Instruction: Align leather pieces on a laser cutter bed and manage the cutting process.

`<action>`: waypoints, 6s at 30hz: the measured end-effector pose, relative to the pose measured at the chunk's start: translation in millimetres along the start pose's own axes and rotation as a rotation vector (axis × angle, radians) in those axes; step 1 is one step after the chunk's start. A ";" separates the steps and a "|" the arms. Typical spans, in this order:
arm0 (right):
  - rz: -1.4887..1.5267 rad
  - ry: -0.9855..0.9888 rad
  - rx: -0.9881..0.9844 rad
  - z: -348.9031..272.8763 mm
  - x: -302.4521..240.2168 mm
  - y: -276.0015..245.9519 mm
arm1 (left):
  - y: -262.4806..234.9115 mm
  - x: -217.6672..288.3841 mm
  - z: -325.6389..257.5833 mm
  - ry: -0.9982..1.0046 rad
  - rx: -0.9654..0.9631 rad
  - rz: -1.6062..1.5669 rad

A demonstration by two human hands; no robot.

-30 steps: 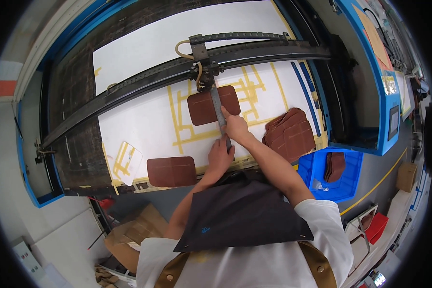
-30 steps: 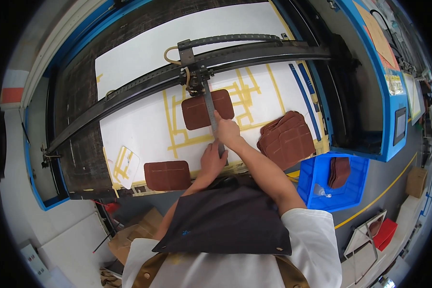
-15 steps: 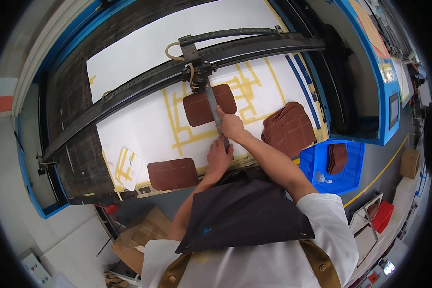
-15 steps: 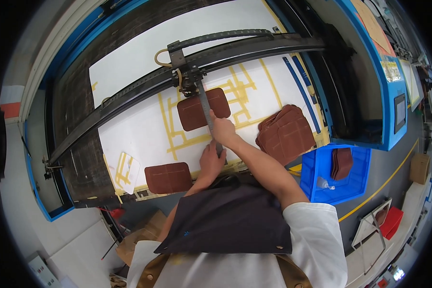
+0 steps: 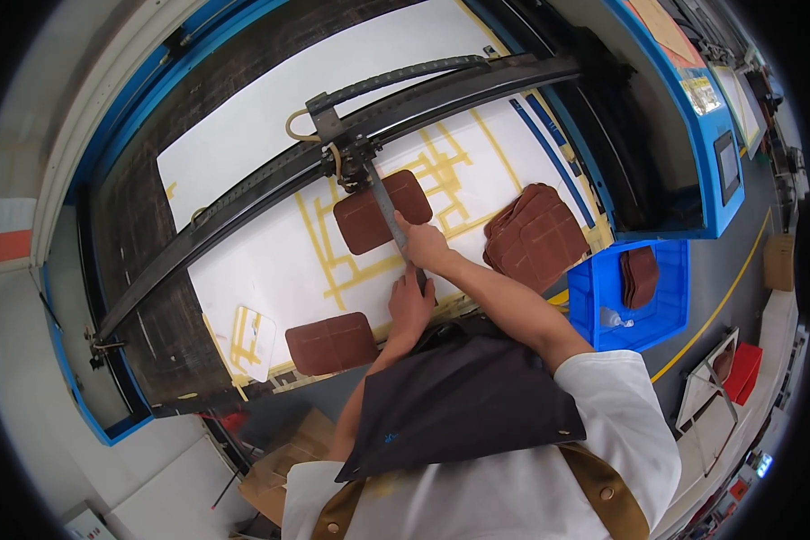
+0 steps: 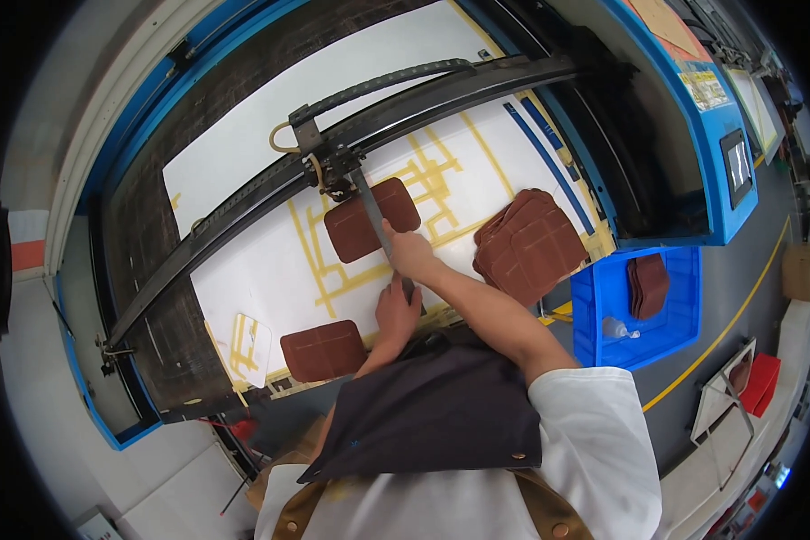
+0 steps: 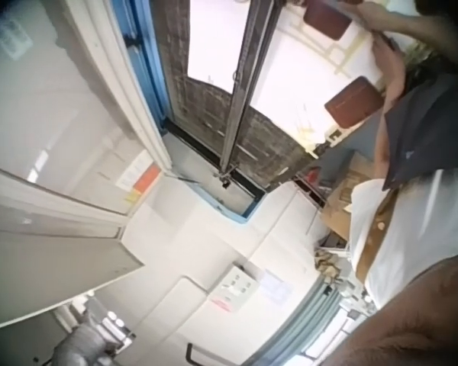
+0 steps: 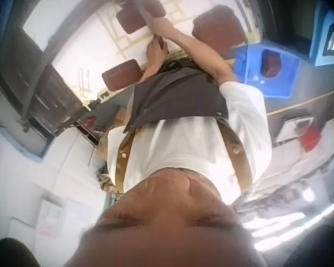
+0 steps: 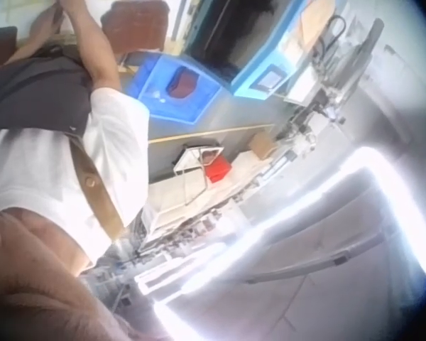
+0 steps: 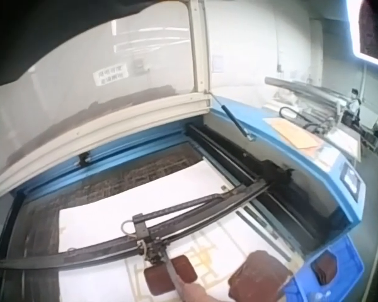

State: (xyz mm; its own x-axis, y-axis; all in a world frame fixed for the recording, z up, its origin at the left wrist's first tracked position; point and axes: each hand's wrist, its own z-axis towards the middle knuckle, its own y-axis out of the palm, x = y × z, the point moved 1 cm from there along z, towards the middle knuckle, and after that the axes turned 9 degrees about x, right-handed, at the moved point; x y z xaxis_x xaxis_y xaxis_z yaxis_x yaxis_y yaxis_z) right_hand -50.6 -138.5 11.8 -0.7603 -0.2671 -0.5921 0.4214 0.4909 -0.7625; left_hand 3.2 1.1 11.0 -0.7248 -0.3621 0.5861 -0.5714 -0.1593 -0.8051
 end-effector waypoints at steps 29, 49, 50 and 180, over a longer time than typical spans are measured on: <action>0.085 -0.063 0.158 2.8 32.2 52.1 | -6.1 79.5 186.3 0.038 -0.505 -0.119; 0.000 -0.037 0.014 2.3 7.6 25.4 | -1.4 63.3 228.2 0.280 -0.102 0.352; 0.005 -0.026 0.012 2.7 6.8 24.3 | -2.3 63.7 230.5 0.274 -0.099 0.348; 0.246 0.285 0.112 -45.6 11.5 4.2 | -49.7 -33.8 151.3 0.598 -0.005 0.385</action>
State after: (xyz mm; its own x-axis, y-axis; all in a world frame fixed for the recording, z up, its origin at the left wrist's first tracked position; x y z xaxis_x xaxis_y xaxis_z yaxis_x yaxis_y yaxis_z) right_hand -80.2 -101.8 13.6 -0.7301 0.0962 -0.6766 0.6476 0.4135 -0.6400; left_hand 114.3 -117.6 17.4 -0.9619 0.1743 0.2105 -0.2325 -0.1168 -0.9656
